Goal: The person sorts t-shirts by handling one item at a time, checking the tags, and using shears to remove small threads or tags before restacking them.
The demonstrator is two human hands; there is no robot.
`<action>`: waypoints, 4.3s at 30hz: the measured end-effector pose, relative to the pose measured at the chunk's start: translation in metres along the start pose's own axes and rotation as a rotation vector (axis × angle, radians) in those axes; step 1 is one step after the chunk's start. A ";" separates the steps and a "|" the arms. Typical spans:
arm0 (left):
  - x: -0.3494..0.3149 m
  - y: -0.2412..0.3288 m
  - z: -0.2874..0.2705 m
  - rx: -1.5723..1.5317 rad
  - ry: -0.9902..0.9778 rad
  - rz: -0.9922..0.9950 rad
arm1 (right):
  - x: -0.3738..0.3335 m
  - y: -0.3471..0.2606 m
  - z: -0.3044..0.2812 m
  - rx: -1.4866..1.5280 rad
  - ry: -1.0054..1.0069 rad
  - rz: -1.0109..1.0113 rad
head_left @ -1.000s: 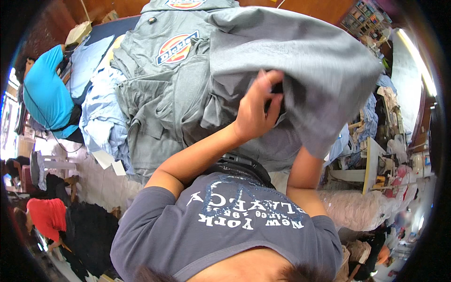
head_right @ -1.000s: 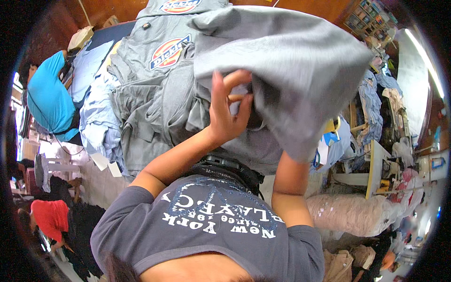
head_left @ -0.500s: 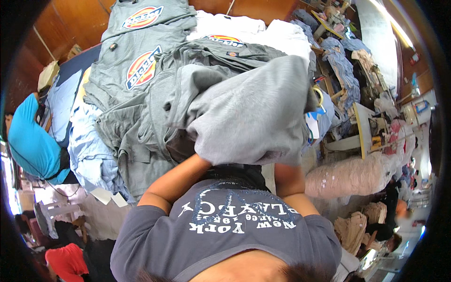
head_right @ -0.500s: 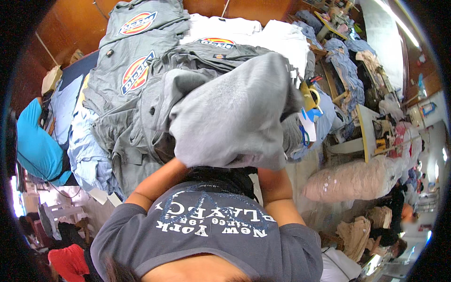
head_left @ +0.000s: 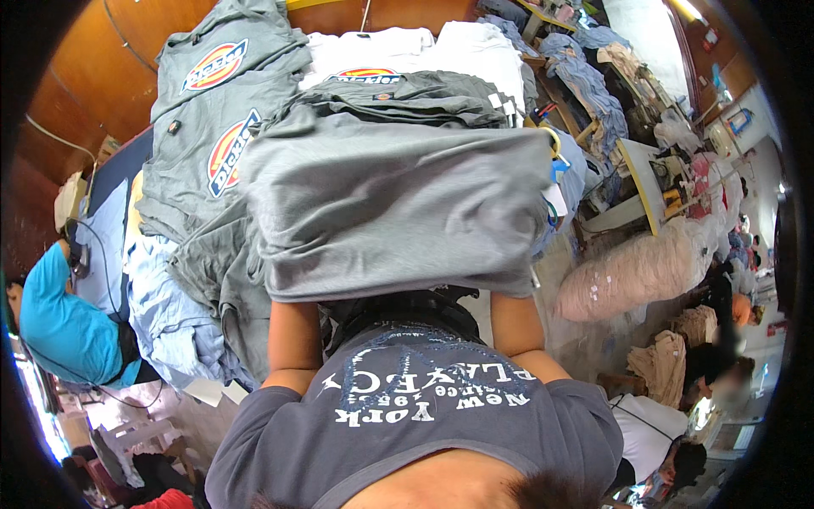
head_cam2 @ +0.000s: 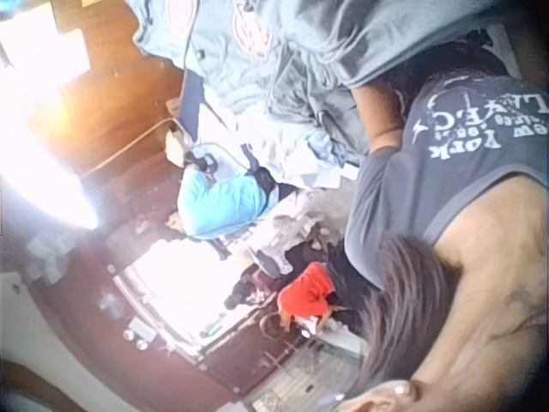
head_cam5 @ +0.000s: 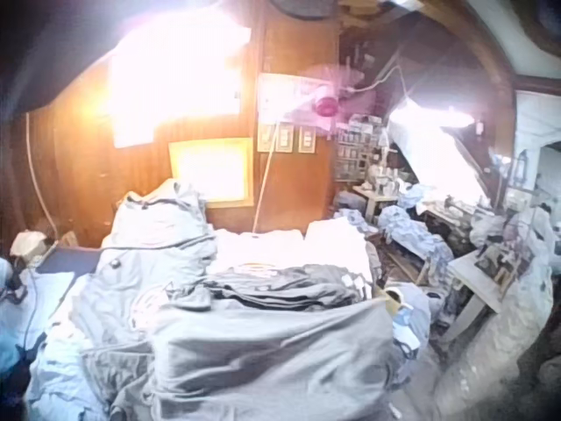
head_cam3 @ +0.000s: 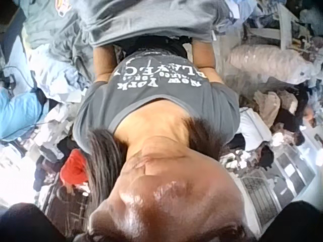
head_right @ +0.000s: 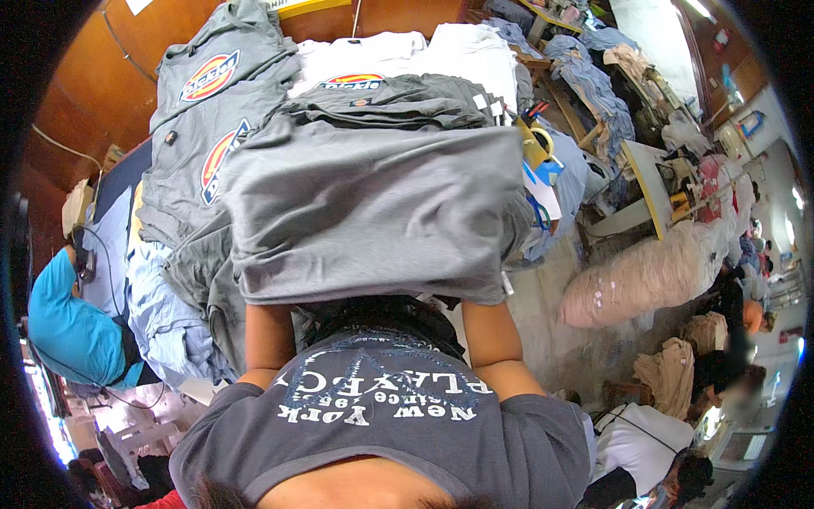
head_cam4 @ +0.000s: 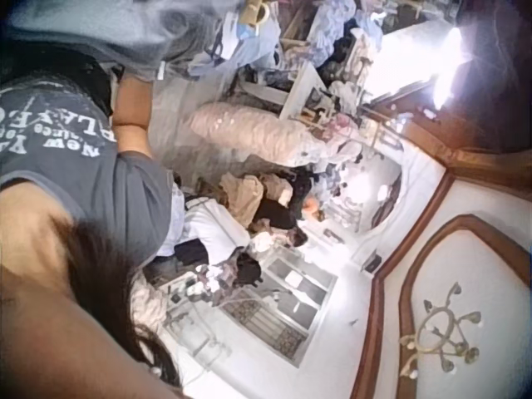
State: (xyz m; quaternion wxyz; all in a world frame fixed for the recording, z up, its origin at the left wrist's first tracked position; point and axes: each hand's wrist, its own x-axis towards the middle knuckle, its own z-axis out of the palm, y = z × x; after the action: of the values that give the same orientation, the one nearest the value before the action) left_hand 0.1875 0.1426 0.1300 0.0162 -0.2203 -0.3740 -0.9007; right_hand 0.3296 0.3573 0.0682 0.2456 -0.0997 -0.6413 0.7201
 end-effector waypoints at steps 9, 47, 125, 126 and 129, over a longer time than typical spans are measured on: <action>-0.046 -0.003 0.052 0.233 -0.234 0.123 | -0.035 -0.020 -0.052 0.103 -0.015 -0.011; -0.121 -0.105 0.019 0.295 -0.476 -0.881 | -0.105 -0.075 -0.170 0.410 -0.053 0.099; -0.037 0.053 -0.087 -0.534 -0.399 -0.340 | -0.041 -0.077 -0.174 0.702 -0.042 -0.024; -0.008 0.039 -0.084 -0.349 -0.247 -0.420 | -0.005 -0.085 -0.122 0.397 0.424 -0.075; 0.069 -0.033 -0.100 -0.197 -0.239 -0.603 | 0.094 -0.028 -0.137 0.460 0.019 -0.010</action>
State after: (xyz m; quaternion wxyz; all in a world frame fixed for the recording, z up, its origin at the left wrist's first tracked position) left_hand 0.0804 0.1079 0.0743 -0.3161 -0.2044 -0.3329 -0.8645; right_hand 0.3179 0.5242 0.0905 0.2714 -0.0446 -0.4585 0.8451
